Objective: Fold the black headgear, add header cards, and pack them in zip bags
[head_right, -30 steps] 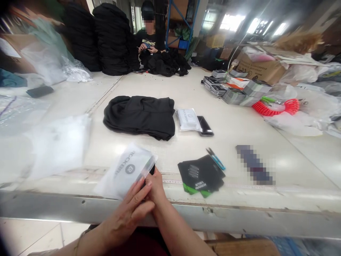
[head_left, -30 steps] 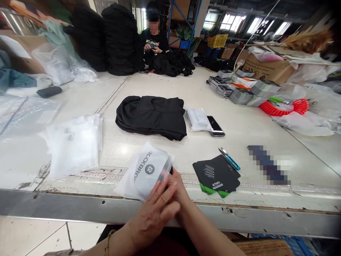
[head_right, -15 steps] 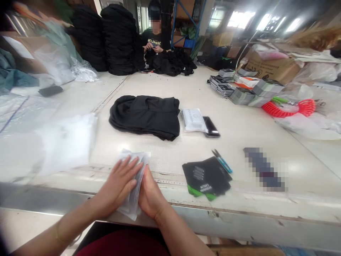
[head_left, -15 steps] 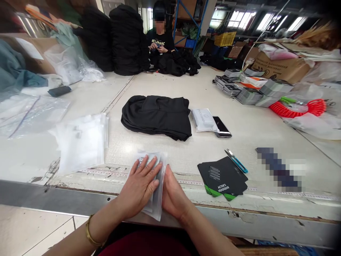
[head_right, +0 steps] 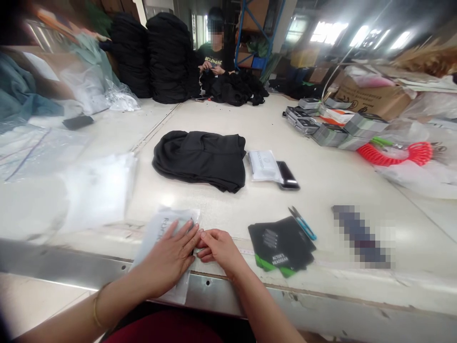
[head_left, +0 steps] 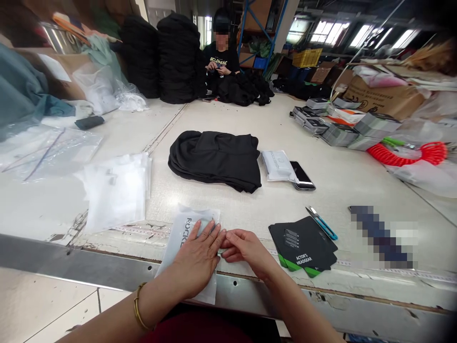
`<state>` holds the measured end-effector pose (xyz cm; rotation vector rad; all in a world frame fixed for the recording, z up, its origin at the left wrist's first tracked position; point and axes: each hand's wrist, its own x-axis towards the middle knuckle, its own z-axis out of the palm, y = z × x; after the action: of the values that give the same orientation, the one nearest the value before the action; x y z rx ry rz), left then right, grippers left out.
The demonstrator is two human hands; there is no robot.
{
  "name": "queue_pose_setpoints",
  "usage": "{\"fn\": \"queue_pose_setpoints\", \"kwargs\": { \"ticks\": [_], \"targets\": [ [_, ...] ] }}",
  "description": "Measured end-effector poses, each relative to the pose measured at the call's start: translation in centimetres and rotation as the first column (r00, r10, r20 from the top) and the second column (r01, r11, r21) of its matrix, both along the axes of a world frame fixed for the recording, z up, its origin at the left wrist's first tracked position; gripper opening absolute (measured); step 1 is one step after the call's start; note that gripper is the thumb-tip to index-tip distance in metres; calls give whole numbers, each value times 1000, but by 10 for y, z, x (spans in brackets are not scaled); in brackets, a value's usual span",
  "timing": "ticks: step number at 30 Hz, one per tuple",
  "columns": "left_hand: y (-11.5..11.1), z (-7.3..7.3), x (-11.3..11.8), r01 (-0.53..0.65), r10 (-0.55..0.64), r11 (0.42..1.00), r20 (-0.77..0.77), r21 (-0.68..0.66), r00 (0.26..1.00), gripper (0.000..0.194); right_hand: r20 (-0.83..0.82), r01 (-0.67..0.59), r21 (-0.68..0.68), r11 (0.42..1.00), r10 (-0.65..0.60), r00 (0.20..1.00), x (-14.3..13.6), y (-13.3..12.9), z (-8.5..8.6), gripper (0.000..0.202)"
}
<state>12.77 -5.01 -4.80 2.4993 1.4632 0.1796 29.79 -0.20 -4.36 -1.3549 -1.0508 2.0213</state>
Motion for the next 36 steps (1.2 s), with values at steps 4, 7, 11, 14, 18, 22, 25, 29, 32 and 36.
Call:
{"fn": "queue_pose_setpoints", "kwargs": {
  "ticks": [4, 7, 11, 14, 18, 22, 25, 29, 32, 36],
  "targets": [
    [32, 20, -16, -209, 218, 976, 242, -66, 945, 44, 79, 129, 114, 985, -139, 987, -4, 17, -3, 23],
    [67, 30, -25, -338, 342, 939, 233, -56, 911, 38, 82, 131, 156, 979, -145, 986, -20, 30, -7, 21],
    [95, 22, -22, -268, 290, 952, 158, -147, 944, 24, 128, 94, 207, 974, -122, 984, -39, 41, -14, 23],
    [97, 12, -18, -258, 287, 949, 157, -180, 945, 25, 169, 58, 222, 973, -97, 981, -42, 45, -16, 26],
    [93, 6, -18, -307, 337, 935, 175, -179, 925, 25, 208, -36, 192, 981, -5, 978, -39, 28, -15, 23],
    [94, 4, -27, -383, 409, 910, 190, -160, 893, 24, 209, -172, 92, 981, 150, 966, -33, -30, -14, 25],
    [95, 4, -32, -424, 447, 893, 208, -148, 870, 23, 173, -251, 16, 968, 245, 954, -22, -70, -14, 26],
    [89, 19, -22, -454, 461, 885, 308, -99, 832, 24, 128, -141, 121, 983, 125, 984, -7, -76, -12, 21],
    [82, 40, -7, -487, 459, 872, 439, -53, 773, 27, 115, 37, 419, 907, -93, 989, 1, -60, -4, 21],
    [76, 56, 2, -607, 436, 794, 721, -27, 538, 25, 194, 164, 637, 753, -363, 911, 20, -32, 10, 31]
  ]
}}
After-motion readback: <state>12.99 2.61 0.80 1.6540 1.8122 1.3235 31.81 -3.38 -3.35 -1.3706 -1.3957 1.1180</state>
